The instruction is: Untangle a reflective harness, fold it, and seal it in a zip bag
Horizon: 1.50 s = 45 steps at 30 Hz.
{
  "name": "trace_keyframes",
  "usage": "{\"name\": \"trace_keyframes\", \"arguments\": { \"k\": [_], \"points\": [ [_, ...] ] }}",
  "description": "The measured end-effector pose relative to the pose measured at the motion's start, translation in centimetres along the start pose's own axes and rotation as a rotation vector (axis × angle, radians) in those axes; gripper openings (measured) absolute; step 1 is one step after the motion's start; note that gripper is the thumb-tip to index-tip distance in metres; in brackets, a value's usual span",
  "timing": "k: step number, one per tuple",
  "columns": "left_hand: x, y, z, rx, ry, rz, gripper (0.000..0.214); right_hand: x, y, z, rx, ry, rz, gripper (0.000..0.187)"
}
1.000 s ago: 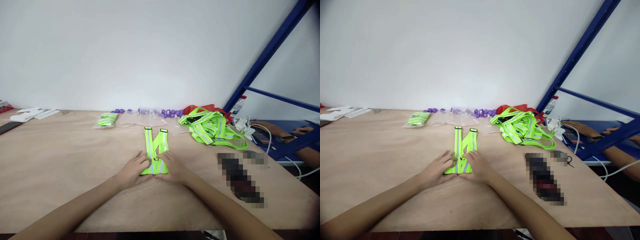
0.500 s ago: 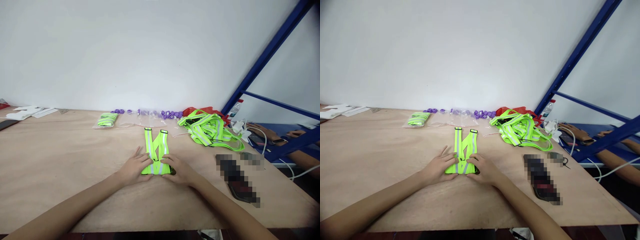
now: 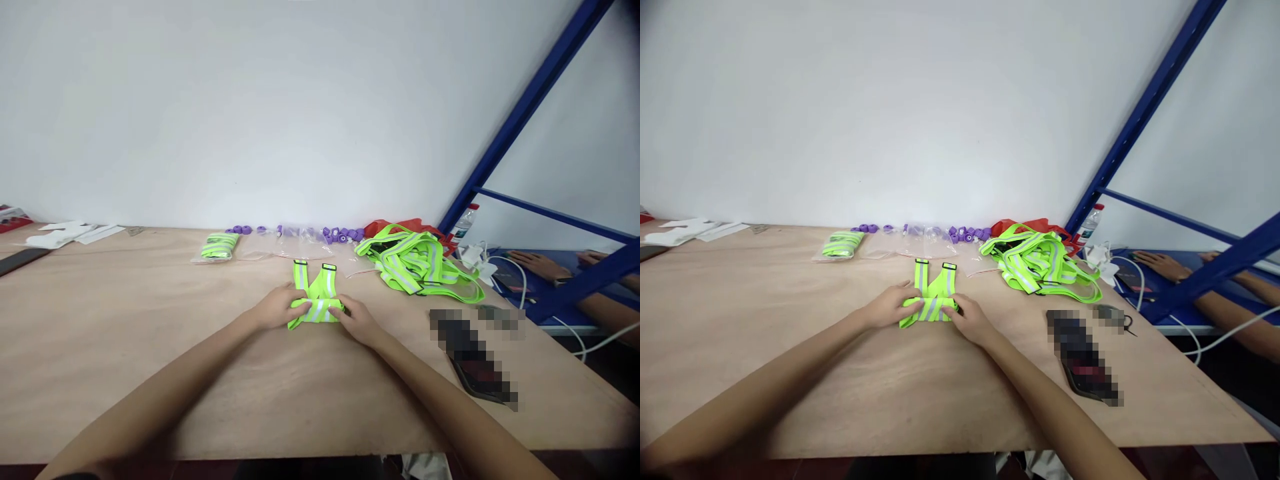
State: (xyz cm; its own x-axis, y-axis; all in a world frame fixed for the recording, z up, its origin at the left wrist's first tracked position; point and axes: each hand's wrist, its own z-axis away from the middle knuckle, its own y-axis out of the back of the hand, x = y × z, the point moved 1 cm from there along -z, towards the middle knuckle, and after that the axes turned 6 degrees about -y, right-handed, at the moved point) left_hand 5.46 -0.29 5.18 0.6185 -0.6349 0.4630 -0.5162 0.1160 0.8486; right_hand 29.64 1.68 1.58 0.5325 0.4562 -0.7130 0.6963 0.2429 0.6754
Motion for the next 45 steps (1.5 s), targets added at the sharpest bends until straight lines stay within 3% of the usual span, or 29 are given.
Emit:
{"name": "trace_keyframes", "arguments": {
  "k": [5,10,14,23,29,33,36,40,45],
  "points": [
    [-2.9,-1.0,-1.6,0.015,-0.014,-0.013,0.046,1.1,-0.6,-2.0,0.083,-0.024,0.061,0.034],
    [-3.9,-1.6,-1.7,0.053,0.01,0.005,0.037,1.2,-0.9,-1.9,0.098,-0.063,0.114,0.029],
    [-3.7,-1.5,-1.5,0.048,0.03,0.042,0.035,0.9,-0.9,-1.3,0.082,-0.091,0.129,0.043],
    [-2.1,-1.9,-0.6,-0.055,0.022,0.059,0.04,0.8,-0.4,-0.9,0.003,-0.041,0.087,0.047],
    [-0.8,-1.7,-0.7,-0.105,-0.03,0.008,0.045,1.3,-0.7,-0.9,0.089,0.101,0.221,0.042],
    [-0.9,-1.6,-0.8,-0.153,-0.07,-0.071,0.048,1.6,-0.6,-1.3,0.187,0.183,0.397,0.052],
    [-1.1,-1.6,-0.9,-0.175,-0.083,-0.108,0.049,1.9,-0.3,-1.7,0.119,0.183,0.411,0.067],
    [-1.1,-1.5,-1.2,-0.183,-0.096,-0.097,0.046,2.3,0.3,-2.4,-0.048,0.08,0.36,0.078],
    [-1.0,-1.1,-1.8,-0.204,-0.085,-0.073,0.037,2.5,1.6,-4.5,-0.06,0.014,0.357,0.051]
  ]
}}
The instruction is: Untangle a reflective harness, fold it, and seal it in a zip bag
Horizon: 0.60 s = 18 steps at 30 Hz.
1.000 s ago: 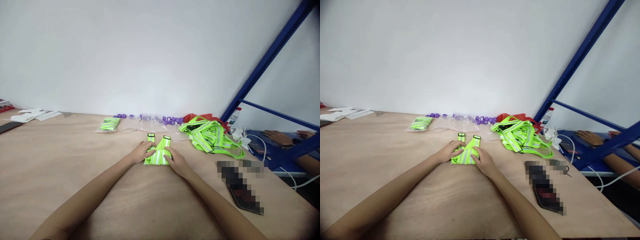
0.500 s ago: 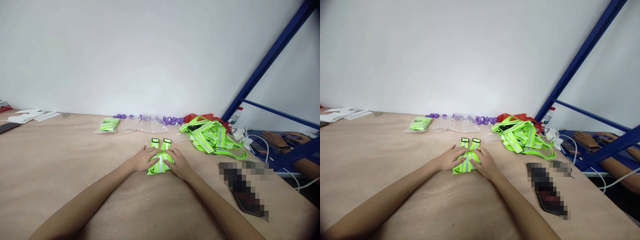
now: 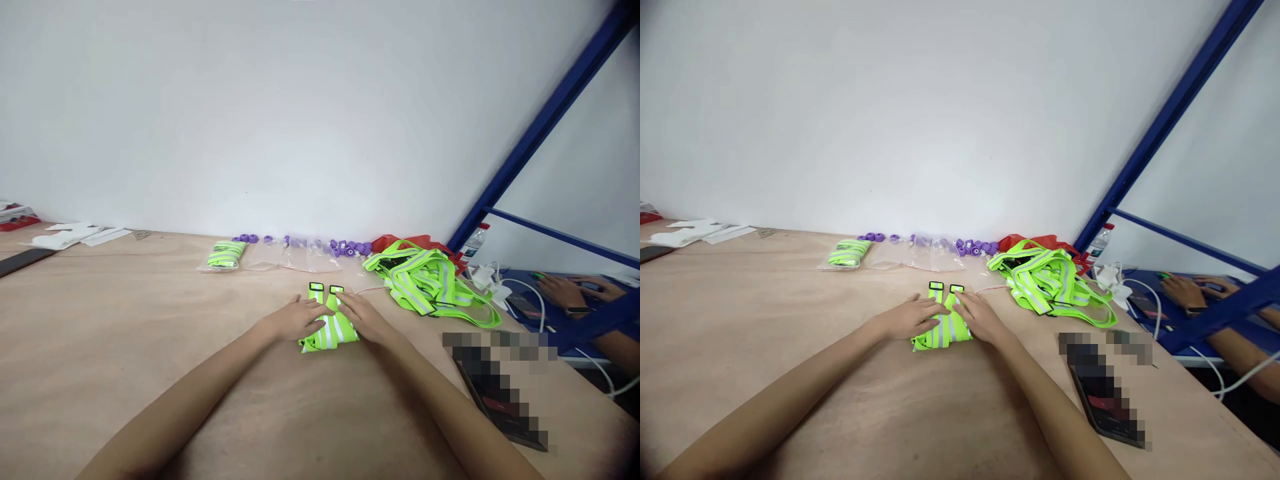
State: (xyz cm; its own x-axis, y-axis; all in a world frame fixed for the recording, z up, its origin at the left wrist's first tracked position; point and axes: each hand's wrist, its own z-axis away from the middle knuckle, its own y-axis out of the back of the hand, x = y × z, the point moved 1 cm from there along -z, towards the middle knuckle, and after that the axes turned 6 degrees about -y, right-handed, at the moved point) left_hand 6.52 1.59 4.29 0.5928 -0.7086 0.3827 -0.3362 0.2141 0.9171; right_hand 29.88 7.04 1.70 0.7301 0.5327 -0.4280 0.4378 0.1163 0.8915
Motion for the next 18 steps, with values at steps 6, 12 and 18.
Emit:
{"name": "trace_keyframes", "arguments": {
  "k": [6,12,18],
  "points": [
    [-0.5,0.7,-0.9,-0.038,-0.012,0.001,0.032,0.8,0.7,-3.8,0.008,-0.015,0.071,0.034],
    [-0.1,1.1,-2.0,-0.067,-0.061,-0.002,0.032,1.1,1.2,-6.5,-0.067,-0.028,0.178,0.02],
    [1.2,0.6,-2.0,-0.052,-0.14,0.037,0.046,0.5,2.0,-6.9,-0.138,-0.008,0.269,0.028]
  ]
}}
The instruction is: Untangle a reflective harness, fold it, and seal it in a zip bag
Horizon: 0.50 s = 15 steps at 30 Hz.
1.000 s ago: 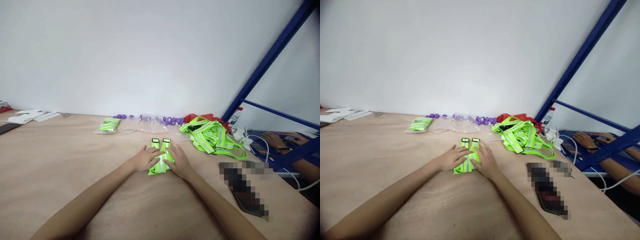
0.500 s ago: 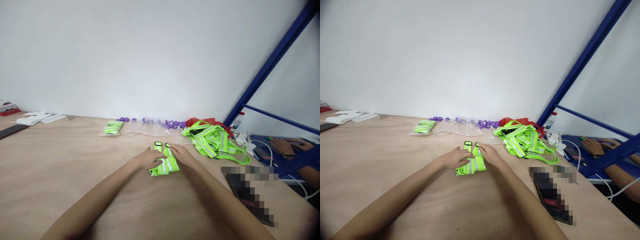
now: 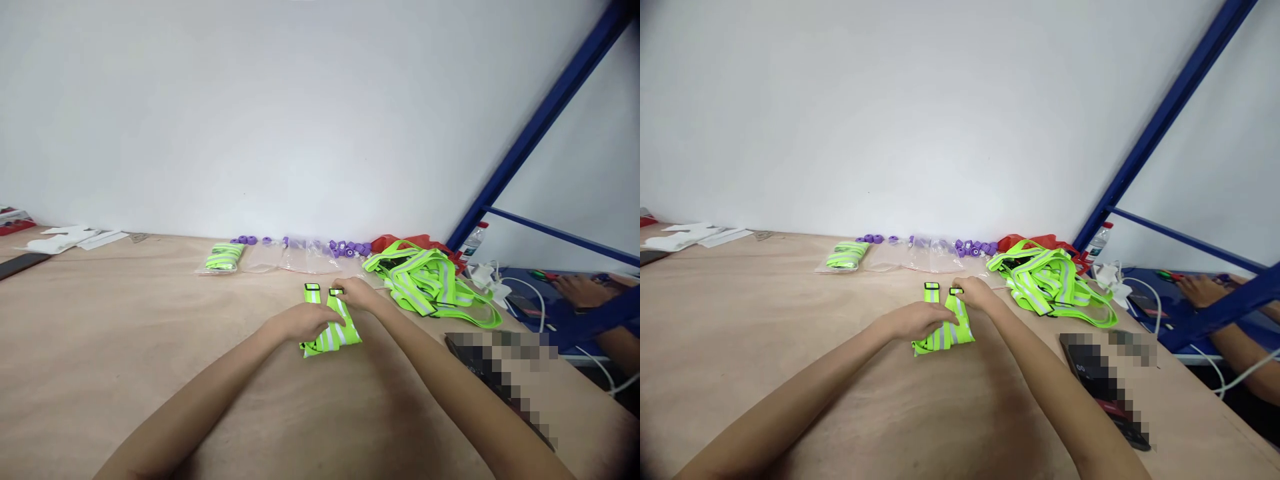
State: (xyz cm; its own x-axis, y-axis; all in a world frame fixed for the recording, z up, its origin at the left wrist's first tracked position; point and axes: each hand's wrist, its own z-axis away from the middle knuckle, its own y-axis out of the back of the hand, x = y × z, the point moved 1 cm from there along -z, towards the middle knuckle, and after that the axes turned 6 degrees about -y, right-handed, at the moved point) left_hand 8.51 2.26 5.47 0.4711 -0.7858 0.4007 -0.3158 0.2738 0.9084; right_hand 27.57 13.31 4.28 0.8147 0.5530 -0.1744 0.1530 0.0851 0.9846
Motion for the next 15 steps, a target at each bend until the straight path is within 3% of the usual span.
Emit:
{"name": "trace_keyframes", "arguments": {
  "k": [3,9,15],
  "points": [
    [0.2,-0.5,0.2,0.031,-0.035,0.046,0.032,-0.3,0.1,0.2,-0.011,-0.003,0.053,0.027],
    [0.4,-1.0,0.4,0.05,0.036,0.159,0.063,-0.7,0.3,0.2,-0.03,0.049,0.1,0.024],
    [0.3,-1.3,0.4,0.049,0.062,0.234,0.059,-0.8,0.6,-0.3,-0.03,0.103,0.12,0.027]
  ]
}}
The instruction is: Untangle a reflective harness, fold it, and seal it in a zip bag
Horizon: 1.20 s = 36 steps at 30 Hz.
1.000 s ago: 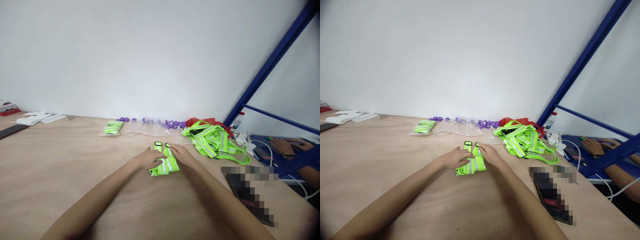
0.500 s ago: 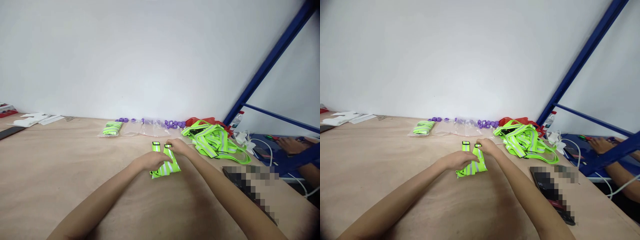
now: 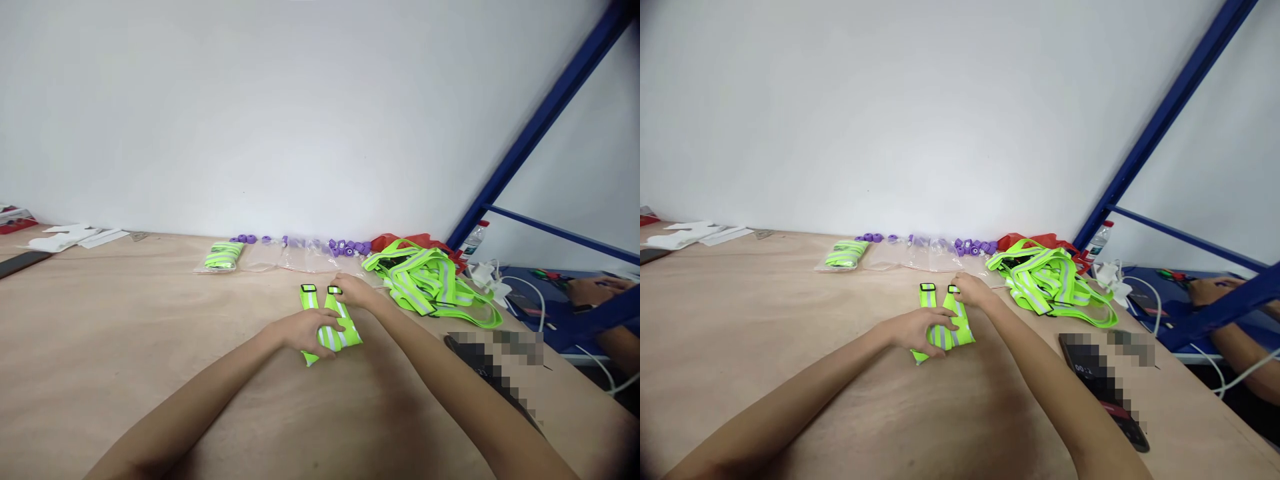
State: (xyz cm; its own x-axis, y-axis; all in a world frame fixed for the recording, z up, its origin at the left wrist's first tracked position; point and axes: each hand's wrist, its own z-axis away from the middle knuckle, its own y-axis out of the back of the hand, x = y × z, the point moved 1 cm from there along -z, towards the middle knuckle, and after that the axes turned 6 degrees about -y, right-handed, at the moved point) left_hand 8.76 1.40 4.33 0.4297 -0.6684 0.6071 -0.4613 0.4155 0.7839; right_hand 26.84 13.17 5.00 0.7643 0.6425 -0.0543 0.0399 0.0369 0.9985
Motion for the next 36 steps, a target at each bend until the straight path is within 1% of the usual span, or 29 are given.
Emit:
{"name": "trace_keyframes", "arguments": {
  "k": [7,13,20,25,31,36],
  "points": [
    [-0.4,-0.4,0.1,0.02,-0.015,0.061,0.057,0.6,0.2,-0.6,0.012,0.026,0.027,0.025],
    [-0.1,-0.3,0.1,0.02,-0.008,0.079,0.057,1.2,0.2,-1.0,0.016,0.02,0.049,0.032],
    [-0.4,-0.6,0.1,0.023,-0.017,0.082,0.058,0.9,0.9,-1.5,0.001,0.005,0.089,0.03],
    [-0.2,-0.5,0.0,0.013,-0.014,0.068,0.058,0.7,1.4,-1.8,-0.007,-0.005,0.091,0.029],
    [-0.2,-0.6,0.1,0.024,0.007,0.078,0.059,0.6,0.5,-1.8,-0.004,-0.002,0.025,0.025],
    [-0.9,-0.9,0.1,0.046,-0.033,0.096,0.058,0.8,-0.7,-0.9,0.043,0.019,-0.092,0.028]
  ]
}}
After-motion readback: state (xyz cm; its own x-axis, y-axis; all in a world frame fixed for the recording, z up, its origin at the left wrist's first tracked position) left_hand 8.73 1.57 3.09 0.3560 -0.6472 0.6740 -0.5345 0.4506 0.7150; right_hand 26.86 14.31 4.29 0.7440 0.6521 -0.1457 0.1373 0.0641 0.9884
